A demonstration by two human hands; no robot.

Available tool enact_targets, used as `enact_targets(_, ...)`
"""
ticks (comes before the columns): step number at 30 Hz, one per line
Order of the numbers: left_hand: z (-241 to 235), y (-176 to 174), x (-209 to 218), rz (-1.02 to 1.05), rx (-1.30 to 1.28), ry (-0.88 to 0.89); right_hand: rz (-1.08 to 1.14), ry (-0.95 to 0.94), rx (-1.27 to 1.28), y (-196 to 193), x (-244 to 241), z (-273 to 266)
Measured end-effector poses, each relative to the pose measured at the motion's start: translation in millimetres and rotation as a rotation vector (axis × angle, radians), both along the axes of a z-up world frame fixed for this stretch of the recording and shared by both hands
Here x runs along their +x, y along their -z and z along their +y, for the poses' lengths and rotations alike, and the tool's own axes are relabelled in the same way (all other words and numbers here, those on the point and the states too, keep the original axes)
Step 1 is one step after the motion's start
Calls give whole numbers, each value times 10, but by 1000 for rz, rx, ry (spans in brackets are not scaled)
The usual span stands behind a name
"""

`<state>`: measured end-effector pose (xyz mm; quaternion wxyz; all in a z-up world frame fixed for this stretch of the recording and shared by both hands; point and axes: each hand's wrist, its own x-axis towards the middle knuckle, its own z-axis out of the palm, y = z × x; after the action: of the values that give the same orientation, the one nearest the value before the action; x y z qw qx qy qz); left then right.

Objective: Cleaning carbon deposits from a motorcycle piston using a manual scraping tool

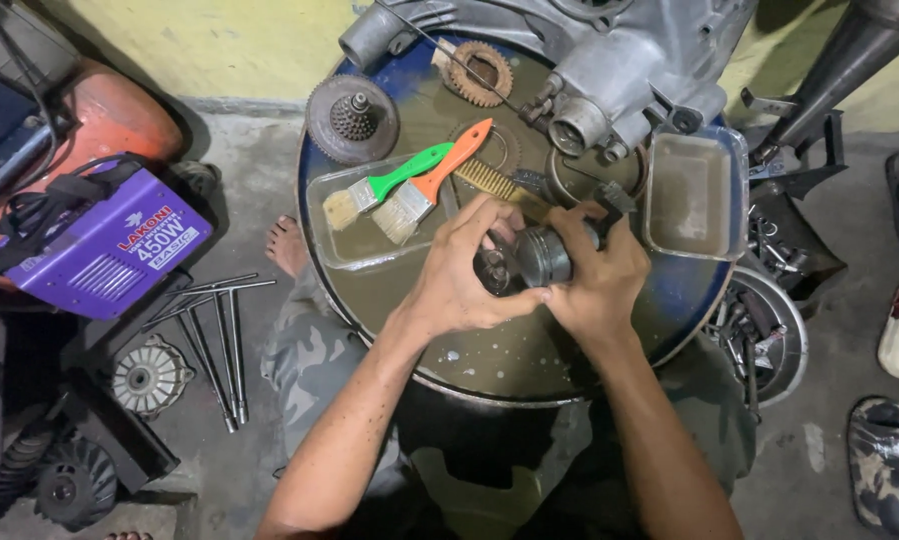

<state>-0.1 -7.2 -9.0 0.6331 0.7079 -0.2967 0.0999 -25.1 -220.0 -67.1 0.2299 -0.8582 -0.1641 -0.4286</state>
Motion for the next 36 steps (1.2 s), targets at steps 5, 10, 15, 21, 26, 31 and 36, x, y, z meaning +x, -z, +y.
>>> enact_targets(5,-7,13,-27,28,-7,-16,21,-10,20,-104,-44,72)
enact_targets(10,-13,14,-29,105,-29,-11,29,15,28,-52,-29,62)
enact_targets(15,-7,-9,-14,106,-16,-18,51,37,22,-41,6,62)
enact_targets(21,-72,55,-2,267,-123,-23,44,56,12,-156,14,112)
enact_targets(26,-95,89,-36,412,-199,-35,40,82,20,-173,30,139)
enact_targets(31,-135,66,-50,434,-212,-99,88,170,-18,-92,63,129)
enact_targets(36,-177,62,-71,314,-89,-153,164,193,31,-65,22,117)
